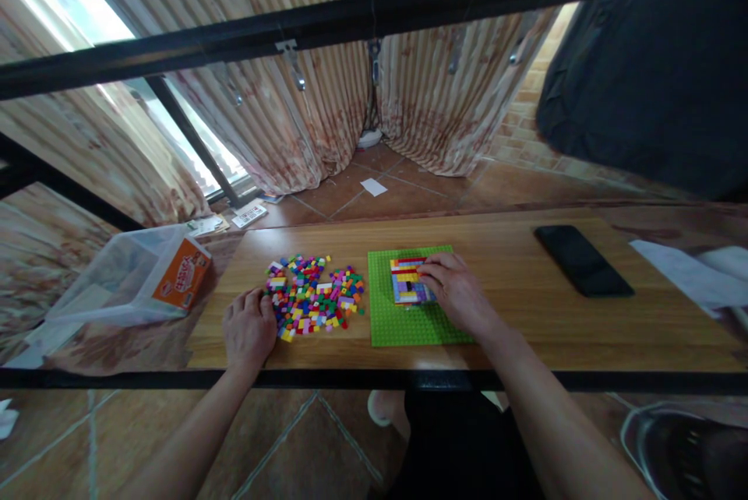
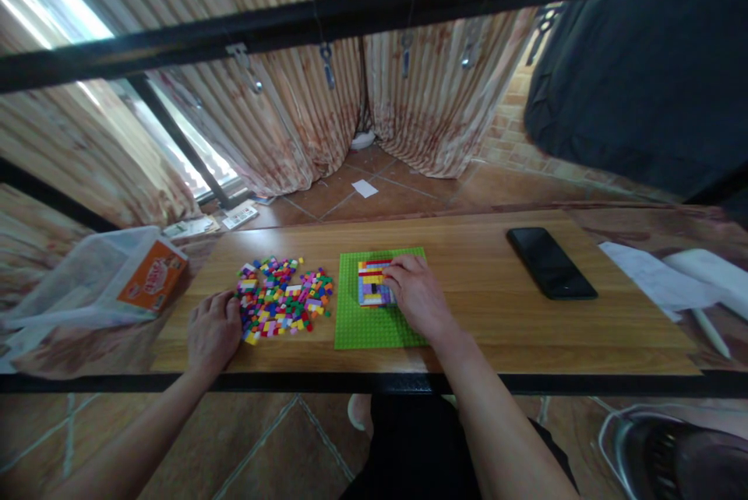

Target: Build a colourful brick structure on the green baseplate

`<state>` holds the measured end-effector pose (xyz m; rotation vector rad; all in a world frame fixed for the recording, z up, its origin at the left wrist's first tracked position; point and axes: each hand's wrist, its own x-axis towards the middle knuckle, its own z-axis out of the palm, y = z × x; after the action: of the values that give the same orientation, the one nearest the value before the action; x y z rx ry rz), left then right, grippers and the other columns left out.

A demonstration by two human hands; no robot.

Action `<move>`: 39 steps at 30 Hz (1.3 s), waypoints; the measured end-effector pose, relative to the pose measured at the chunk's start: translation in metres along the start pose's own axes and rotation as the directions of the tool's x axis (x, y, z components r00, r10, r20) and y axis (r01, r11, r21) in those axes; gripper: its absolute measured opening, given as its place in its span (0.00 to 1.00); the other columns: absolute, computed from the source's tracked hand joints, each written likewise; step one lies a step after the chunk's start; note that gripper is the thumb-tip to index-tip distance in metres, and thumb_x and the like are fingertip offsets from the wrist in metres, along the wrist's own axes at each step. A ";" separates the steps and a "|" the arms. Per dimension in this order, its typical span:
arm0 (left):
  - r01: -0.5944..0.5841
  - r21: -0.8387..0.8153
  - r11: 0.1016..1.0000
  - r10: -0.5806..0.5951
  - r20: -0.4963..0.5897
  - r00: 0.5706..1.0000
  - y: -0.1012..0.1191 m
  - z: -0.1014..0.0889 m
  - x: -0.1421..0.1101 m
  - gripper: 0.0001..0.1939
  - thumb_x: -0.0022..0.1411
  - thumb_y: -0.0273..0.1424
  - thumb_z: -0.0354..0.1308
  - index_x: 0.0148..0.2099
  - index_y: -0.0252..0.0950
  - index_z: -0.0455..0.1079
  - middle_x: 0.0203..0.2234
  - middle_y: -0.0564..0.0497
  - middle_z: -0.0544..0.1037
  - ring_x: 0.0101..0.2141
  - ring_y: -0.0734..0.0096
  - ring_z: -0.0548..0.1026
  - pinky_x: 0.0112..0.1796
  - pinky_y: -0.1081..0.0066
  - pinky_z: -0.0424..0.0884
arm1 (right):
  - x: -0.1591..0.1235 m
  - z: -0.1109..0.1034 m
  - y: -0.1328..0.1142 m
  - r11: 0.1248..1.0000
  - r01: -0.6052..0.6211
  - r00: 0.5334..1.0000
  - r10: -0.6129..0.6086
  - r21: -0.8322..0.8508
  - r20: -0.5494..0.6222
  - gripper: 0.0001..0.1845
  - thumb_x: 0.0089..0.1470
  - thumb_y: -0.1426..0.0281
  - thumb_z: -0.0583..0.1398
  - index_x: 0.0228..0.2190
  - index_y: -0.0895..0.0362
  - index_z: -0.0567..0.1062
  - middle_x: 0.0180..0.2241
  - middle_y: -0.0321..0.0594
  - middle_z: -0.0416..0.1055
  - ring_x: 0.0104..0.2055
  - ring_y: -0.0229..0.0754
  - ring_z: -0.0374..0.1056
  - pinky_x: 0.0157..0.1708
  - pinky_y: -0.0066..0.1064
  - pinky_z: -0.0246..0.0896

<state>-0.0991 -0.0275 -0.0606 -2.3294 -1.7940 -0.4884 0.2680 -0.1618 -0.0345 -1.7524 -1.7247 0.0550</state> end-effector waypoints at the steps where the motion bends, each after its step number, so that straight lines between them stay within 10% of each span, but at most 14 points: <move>1: -0.001 -0.002 1.000 0.001 0.003 1.000 0.000 0.000 0.000 0.22 0.68 0.33 0.40 0.52 0.30 0.71 0.49 0.35 0.77 0.53 0.49 0.70 0.54 0.53 0.64 | 0.001 0.000 0.000 1.000 0.006 1.000 -0.006 -0.008 0.010 0.14 0.64 0.67 0.55 0.35 0.54 0.81 0.42 0.45 0.74 0.46 0.48 0.67 0.51 0.43 0.64; 16: -0.027 0.036 0.999 0.026 0.019 0.999 0.001 0.000 0.000 0.22 0.69 0.33 0.40 0.52 0.29 0.71 0.49 0.35 0.77 0.54 0.49 0.70 0.54 0.53 0.64 | -0.001 -0.001 0.002 0.985 -0.099 0.988 0.114 0.142 -0.104 0.16 0.62 0.63 0.55 0.40 0.55 0.81 0.42 0.47 0.76 0.45 0.49 0.71 0.50 0.45 0.66; 25: 0.008 0.003 1.000 -0.008 0.000 1.000 -0.001 0.003 0.000 0.22 0.69 0.34 0.41 0.53 0.28 0.71 0.49 0.35 0.77 0.53 0.49 0.71 0.55 0.54 0.64 | 0.000 0.013 0.008 0.830 -0.448 0.844 0.515 0.331 -0.150 0.31 0.56 0.51 0.55 0.48 0.64 0.76 0.44 0.57 0.76 0.42 0.52 0.73 0.42 0.45 0.69; 39: 0.008 -0.003 1.000 -0.008 -0.012 1.000 0.002 0.003 -0.001 0.24 0.70 0.35 0.39 0.53 0.28 0.72 0.49 0.35 0.77 0.52 0.49 0.71 0.54 0.53 0.65 | 0.003 0.030 -0.001 0.822 -0.505 0.831 0.545 0.263 -0.110 0.29 0.55 0.57 0.57 0.50 0.63 0.75 0.46 0.57 0.77 0.47 0.54 0.73 0.50 0.48 0.66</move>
<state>-0.0973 -0.0279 -0.0634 -2.3165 -1.7995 -0.5054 0.2531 -0.1461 -0.0558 -1.9431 -1.0145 0.3114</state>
